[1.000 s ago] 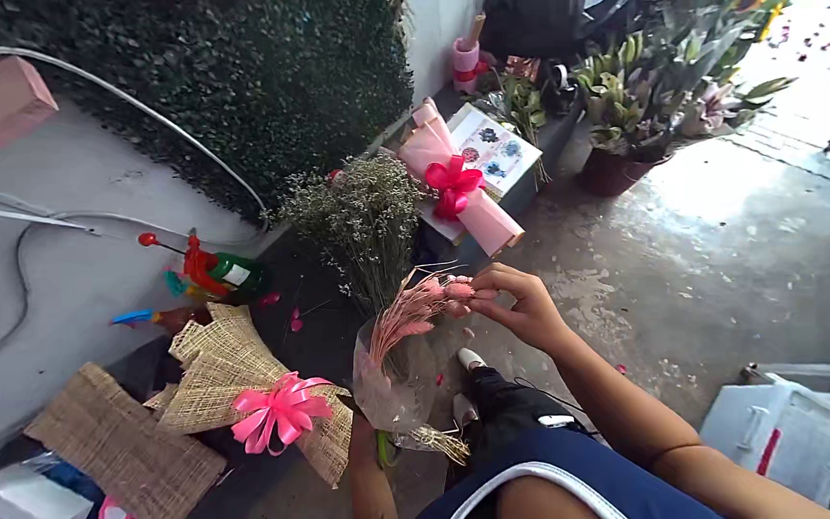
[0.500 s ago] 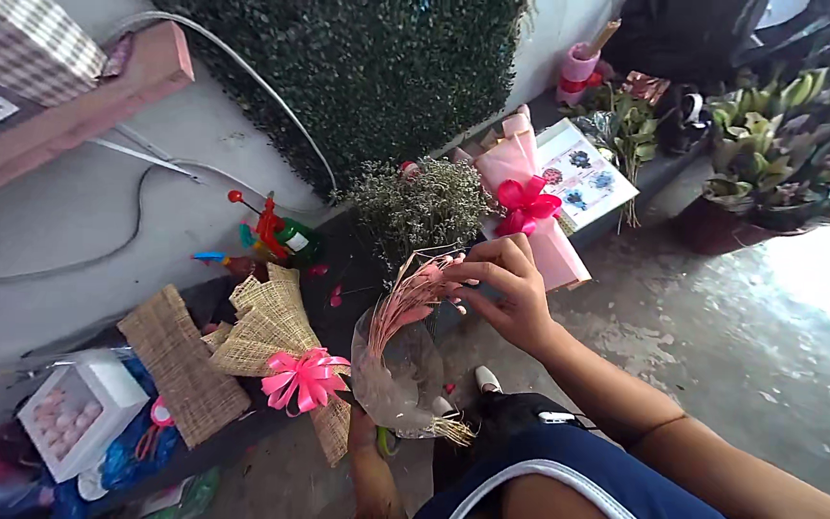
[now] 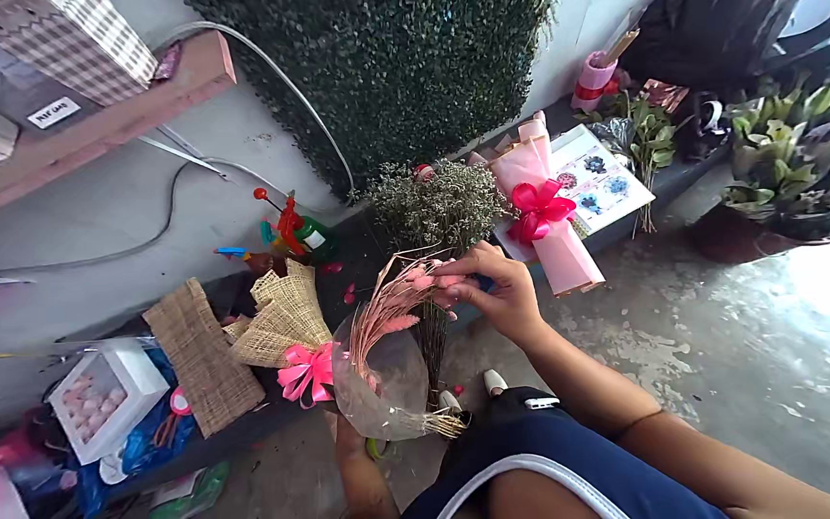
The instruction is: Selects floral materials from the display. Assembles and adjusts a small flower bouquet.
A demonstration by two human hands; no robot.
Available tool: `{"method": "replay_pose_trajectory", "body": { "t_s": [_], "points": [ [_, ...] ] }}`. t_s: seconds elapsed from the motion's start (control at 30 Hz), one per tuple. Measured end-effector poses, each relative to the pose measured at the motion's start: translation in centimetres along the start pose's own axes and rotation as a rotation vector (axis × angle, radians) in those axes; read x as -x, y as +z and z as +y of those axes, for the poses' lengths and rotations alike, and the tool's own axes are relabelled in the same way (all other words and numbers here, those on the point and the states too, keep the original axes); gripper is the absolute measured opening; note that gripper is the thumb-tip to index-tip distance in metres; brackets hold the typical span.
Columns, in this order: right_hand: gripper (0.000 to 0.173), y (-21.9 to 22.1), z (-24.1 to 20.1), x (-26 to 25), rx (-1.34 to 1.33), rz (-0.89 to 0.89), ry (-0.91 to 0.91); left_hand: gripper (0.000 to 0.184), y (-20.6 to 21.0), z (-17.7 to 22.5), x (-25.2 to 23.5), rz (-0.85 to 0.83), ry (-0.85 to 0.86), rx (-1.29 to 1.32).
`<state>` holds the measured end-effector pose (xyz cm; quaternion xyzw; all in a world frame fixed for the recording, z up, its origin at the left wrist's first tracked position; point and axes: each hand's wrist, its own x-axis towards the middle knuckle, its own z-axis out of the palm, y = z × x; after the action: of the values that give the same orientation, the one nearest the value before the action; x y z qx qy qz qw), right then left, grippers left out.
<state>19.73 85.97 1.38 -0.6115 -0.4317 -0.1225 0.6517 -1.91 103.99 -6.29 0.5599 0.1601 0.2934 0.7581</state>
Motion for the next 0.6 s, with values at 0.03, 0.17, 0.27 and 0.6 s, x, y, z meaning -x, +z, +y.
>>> {"method": "replay_pose_trajectory", "body": {
  "t_s": [0.03,0.17,0.27,0.6],
  "points": [
    [0.018,0.0,-0.1,-0.1,-0.012,0.000,-0.010,0.038,-0.7,-0.5,0.1,-0.015,0.015,0.003],
    [0.017,-0.3,-0.3,-0.2,-0.047,0.044,-0.046,0.058,-2.8,-1.4,2.0,0.008,-0.067,0.067],
    [0.013,0.1,-0.6,0.1,0.024,0.099,-0.151,0.066,-2.7,-0.8,2.4,0.021,-0.067,0.040],
    [0.010,3.1,-1.0,-0.4,0.409,-0.077,-0.375,0.054,-2.4,0.5,2.1,0.029,-0.001,-0.008]
  ]
}}
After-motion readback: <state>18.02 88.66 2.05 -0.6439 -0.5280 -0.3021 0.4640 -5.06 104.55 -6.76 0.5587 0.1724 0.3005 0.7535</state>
